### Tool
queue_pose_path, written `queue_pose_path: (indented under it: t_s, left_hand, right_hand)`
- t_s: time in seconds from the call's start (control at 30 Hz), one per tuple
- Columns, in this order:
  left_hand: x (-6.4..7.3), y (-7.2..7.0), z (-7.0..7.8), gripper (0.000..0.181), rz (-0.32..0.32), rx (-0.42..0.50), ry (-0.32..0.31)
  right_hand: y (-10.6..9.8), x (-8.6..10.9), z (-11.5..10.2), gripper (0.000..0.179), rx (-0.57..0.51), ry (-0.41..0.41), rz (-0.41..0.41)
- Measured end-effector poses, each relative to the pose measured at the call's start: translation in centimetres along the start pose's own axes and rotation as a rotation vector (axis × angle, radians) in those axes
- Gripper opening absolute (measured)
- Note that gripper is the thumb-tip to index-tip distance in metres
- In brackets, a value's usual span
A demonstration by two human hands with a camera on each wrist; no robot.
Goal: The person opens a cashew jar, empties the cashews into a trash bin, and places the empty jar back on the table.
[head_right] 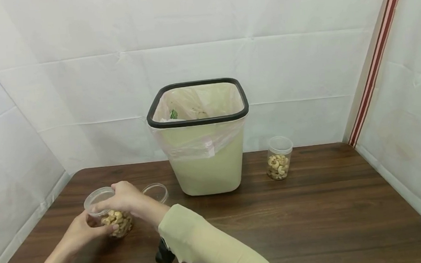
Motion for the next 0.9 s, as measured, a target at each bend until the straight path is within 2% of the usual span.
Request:
queue_pose_path:
  t_s: [0.27,0.43,0.67,0.9]
  left_hand:
    - [0.4,-0.5,0.6,0.077,0.023,-0.031,-0.017]
    - [0.9,-1.0,1.2,0.073,0.066,-0.032,-0.015]
    - [1.6,-1.8,2.1,0.071,0.138,-0.028,-0.022]
    - [2.3,-2.5,2.7,0.073,0.143,-0.083,-0.001]
  right_hand:
    - [-0.1,0.2,0.1,0.074,0.058,-0.014,0.003]
    - [-0.1,0.4,0.1,0.078,0.043,-0.042,0.009]
    - [-0.1,1.0,-0.5,0.074,0.009,-0.123,0.052]
    - [-0.2,1.4,-0.6,0.076,-0.014,-0.128,0.099]
Point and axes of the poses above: each hand's wrist, its own x-axis away from the middle knuckle, its own y-axis out of the palm, z = x × y, the point moved 6 cm from there along -x, towards the middle knuckle, and after that the axes turned 14 degrees about -x, right-handed, at the moved point
